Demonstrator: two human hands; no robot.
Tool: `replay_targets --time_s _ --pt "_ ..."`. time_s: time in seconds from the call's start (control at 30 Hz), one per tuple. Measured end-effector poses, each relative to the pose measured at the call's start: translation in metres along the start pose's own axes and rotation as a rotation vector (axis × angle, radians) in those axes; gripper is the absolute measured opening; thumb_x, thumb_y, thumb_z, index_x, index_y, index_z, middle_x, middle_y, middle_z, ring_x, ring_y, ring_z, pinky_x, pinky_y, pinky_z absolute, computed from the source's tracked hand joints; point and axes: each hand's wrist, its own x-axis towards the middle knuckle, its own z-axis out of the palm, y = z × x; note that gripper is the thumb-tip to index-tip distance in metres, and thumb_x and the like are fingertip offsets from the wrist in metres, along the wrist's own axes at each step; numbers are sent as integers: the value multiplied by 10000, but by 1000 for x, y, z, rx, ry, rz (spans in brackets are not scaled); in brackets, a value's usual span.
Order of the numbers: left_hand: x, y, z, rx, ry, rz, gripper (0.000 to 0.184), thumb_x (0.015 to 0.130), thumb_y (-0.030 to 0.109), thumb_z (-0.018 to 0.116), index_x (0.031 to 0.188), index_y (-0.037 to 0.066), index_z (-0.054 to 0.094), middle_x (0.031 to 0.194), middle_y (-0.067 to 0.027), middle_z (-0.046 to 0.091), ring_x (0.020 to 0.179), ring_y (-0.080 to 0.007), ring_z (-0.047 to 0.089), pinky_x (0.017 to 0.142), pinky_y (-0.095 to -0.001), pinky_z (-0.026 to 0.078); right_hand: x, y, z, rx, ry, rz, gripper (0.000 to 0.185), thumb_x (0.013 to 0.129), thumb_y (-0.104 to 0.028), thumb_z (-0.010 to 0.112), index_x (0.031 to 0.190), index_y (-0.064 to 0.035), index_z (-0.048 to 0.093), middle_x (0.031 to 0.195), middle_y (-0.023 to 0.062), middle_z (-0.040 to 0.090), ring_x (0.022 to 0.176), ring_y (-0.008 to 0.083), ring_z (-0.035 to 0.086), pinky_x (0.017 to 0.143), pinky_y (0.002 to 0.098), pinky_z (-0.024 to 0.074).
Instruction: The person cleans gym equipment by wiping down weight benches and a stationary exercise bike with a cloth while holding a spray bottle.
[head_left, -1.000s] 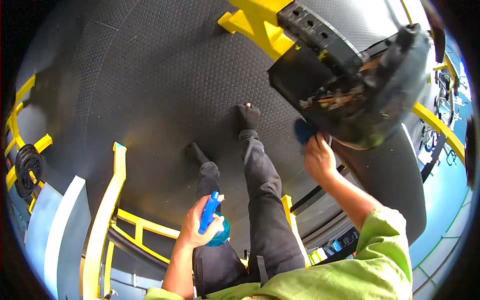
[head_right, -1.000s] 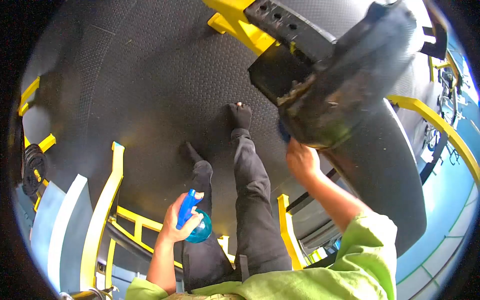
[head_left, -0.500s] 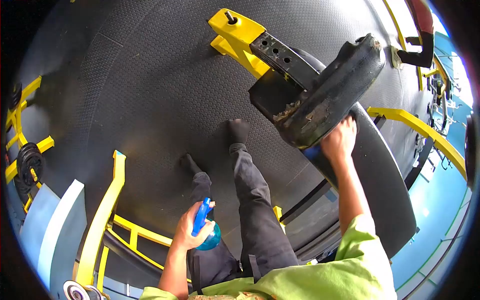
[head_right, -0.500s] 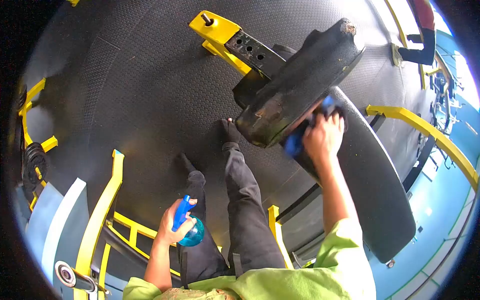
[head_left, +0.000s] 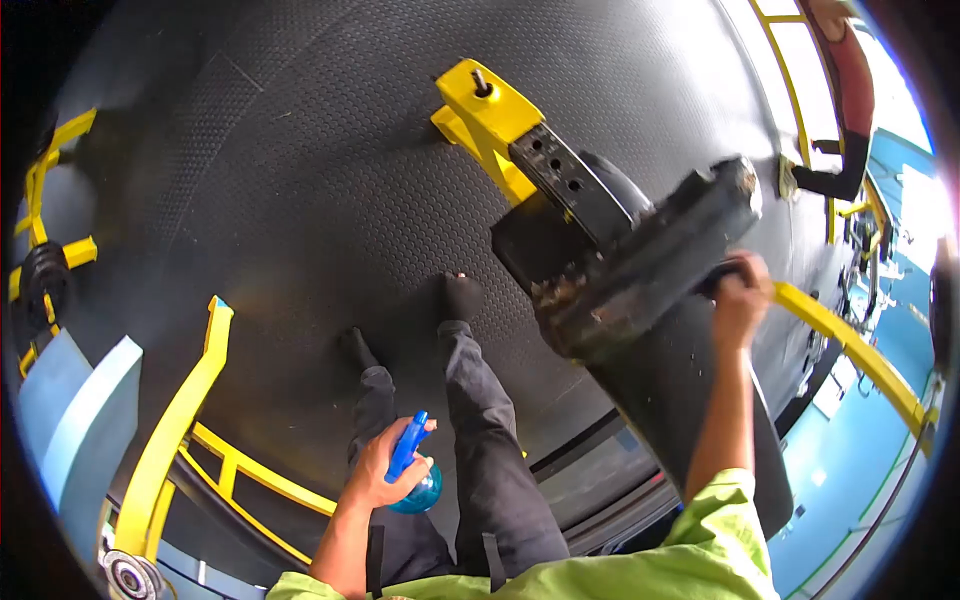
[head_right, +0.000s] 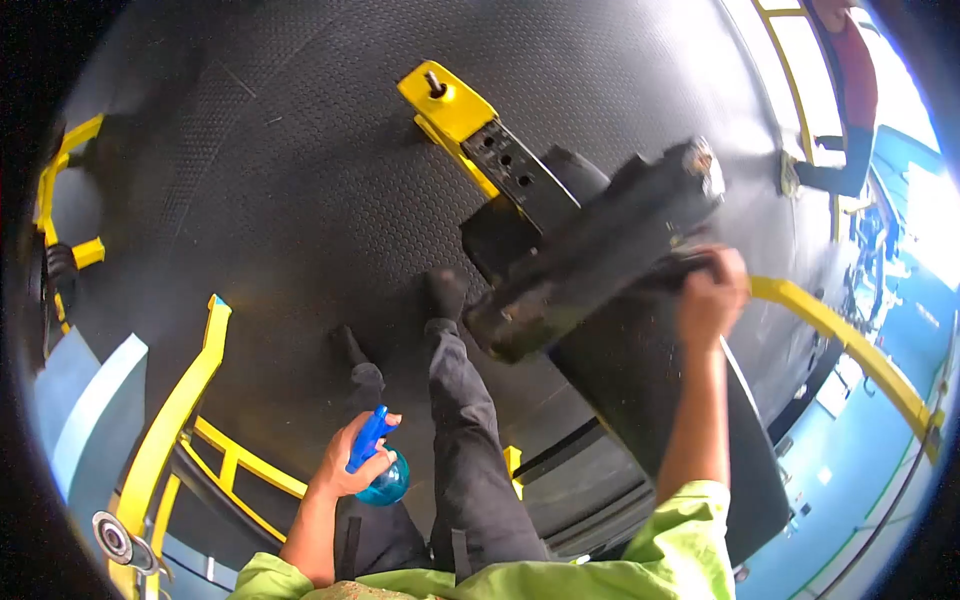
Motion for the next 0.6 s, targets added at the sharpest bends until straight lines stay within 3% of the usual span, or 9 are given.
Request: replay_targets --time_s 0.07,0.13,0.17,0.2,0.23,0.27,0.33,0.43,0.6 --pt "3 -6 2 -3 33 -21 501 788 107 689 1262 37 541 1167 -95 670 772 -192 698 774 -325 542 69 33 -7 225 -79 312 274 767 -31 497 970 17 675 812 73 674 759 167 626 745 284 501" --pt "6 -11 5 -6 41 -13 496 788 94 686 1259 38 542 1165 -100 668 771 -187 695 769 -318 541 129 113 43 353 -406 -245 297 852 -80 540 1102 27 658 1110 129 686 967 192 640 847 317 496" --pt "7 -16 5 -23 45 -16 488 789 85 681 1254 37 544 1162 -107 667 761 -181 692 761 -314 540 145 53 52 414 -789 -101 298 872 -125 582 1107 46 651 1218 167 644 1067 243 629 933 337 478" --pt "10 -18 8 -35 71 -24 488 789 85 681 1254 37 544 1162 -107 667 761 -181 692 761 -314 540 141 72 92 396 -641 -913 315 871 -170 605 1113 25 659 1251 173 632 1116 304 614 1007 355 444" --pt "13 -21 12 -93 110 -59 462 774 113 694 1219 61 580 1096 -74 676 754 -156 646 751 -310 519 161 68 128 170 -1503 -338 299 820 -149 669 1080 -5 694 1317 157 601 1173 305 578 1034 392 410" --pt "15 -23 15 -150 146 -97 437 759 142 707 1183 86 617 1030 -42 685 747 -131 599 742 -306 498 146 41 158 322 -1468 -193 345 723 -109 742 1068 -100 736 1372 72 578 1259 264 512 1062 410 373" --pt "21 -32 21 -106 150 -106 461 773 126 702 1216 72 587 1074 -57 683 746 -147 626 744 -310 512 156 37 175 -15 -1551 -541 427 661 -74 777 1072 -187 753 1399 -4 558 1326 278 442 1087 433 342" --pt "32 -37 23 -83 140 -100 483 787 118 701 1247 65 563 1109 -63 683 749 -160 648 745 -311 522 138 13 168 -162 -1463 -577 456 645 -99 784 1077 -243 751 1401 -63 550 1359 338 394 1117 451 310" --pt "63 -36 44 -185 127 -117 460 787 125 694 1232 80 584 1064 -45 682 730 -143 620 724 -292 508 143 46 231 134 -1223 -885 397 718 -180 741 1115 -196 733 1380 68 559 1301 358 463 1102 437 344"
